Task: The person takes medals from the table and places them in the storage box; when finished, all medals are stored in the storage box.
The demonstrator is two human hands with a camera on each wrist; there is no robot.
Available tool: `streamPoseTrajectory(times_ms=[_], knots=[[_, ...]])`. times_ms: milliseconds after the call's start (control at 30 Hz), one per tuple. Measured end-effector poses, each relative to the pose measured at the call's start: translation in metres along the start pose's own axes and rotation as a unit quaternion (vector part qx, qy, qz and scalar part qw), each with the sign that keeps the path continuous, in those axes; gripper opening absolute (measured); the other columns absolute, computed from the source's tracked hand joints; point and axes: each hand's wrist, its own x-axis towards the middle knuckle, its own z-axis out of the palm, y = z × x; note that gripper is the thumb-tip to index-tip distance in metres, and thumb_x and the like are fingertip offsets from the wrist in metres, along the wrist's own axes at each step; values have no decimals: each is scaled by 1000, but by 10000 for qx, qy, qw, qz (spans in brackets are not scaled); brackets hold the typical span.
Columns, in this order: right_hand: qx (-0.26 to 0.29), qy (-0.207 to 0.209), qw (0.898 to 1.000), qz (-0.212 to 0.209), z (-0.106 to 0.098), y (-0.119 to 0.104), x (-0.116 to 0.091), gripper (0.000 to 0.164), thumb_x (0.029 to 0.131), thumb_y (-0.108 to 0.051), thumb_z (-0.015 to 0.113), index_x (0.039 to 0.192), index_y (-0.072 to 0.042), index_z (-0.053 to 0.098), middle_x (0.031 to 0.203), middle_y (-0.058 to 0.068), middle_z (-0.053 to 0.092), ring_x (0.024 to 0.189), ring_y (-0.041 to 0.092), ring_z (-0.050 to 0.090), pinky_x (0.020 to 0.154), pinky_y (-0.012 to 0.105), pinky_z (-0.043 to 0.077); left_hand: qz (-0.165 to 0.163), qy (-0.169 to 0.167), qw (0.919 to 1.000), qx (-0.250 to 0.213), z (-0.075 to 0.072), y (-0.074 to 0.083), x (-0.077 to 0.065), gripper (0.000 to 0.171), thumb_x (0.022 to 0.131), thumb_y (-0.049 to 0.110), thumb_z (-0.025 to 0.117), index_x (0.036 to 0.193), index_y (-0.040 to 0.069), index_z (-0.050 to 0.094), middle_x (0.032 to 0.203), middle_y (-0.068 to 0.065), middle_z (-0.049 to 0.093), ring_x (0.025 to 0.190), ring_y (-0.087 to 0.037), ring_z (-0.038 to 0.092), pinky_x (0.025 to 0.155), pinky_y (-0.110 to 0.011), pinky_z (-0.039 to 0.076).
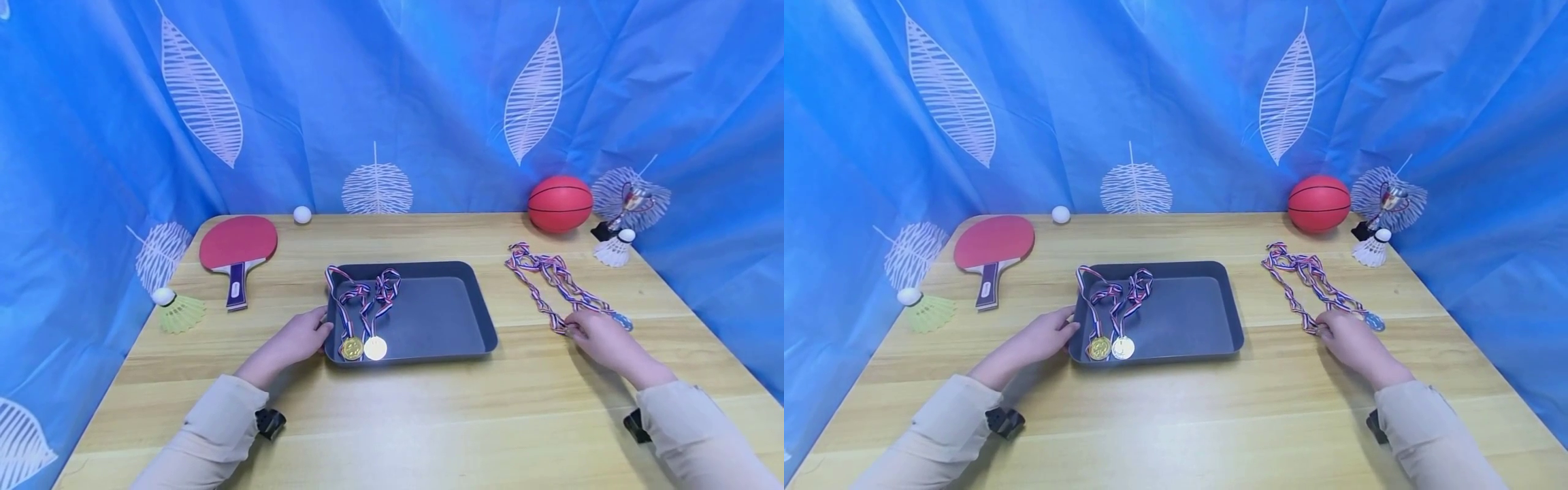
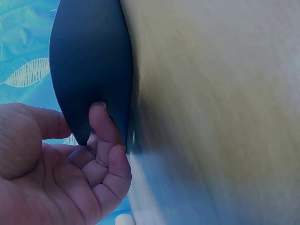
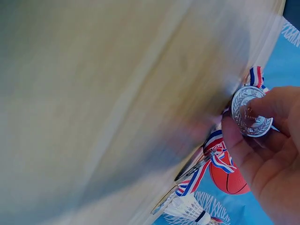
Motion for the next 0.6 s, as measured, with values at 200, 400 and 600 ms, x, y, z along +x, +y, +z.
streamPoseTrajectory(times_ms=[200,400,600], knots=[[125,-119,9997,-181,-5,0,5,11,74,7,60,79,-3,63,75,3,59,70,21,55,64,41,47,-7,-10,10000,-22,0,1,-1,42,95,10,44,133,-7,40,93,-15,62,67,-15,57,71,-37,47],[466,-8,9989,-76,-42,-16,23,2,81,0,61,82,-2,61,73,1,58,65,16,51,60,36,44,-25,-18,10000,-27,0,1,-1,43,95,10,44,134,-7,39,91,-14,62,66,-14,57,70,-36,47],[461,663,9967,-13,-98,-48,55,14,86,-3,58,97,4,59,78,10,57,66,20,49,56,32,42,-18,-25,10000,-54,0,0,-1,43,95,10,43,134,-7,38,95,-16,61,68,-15,57,71,-36,47]])
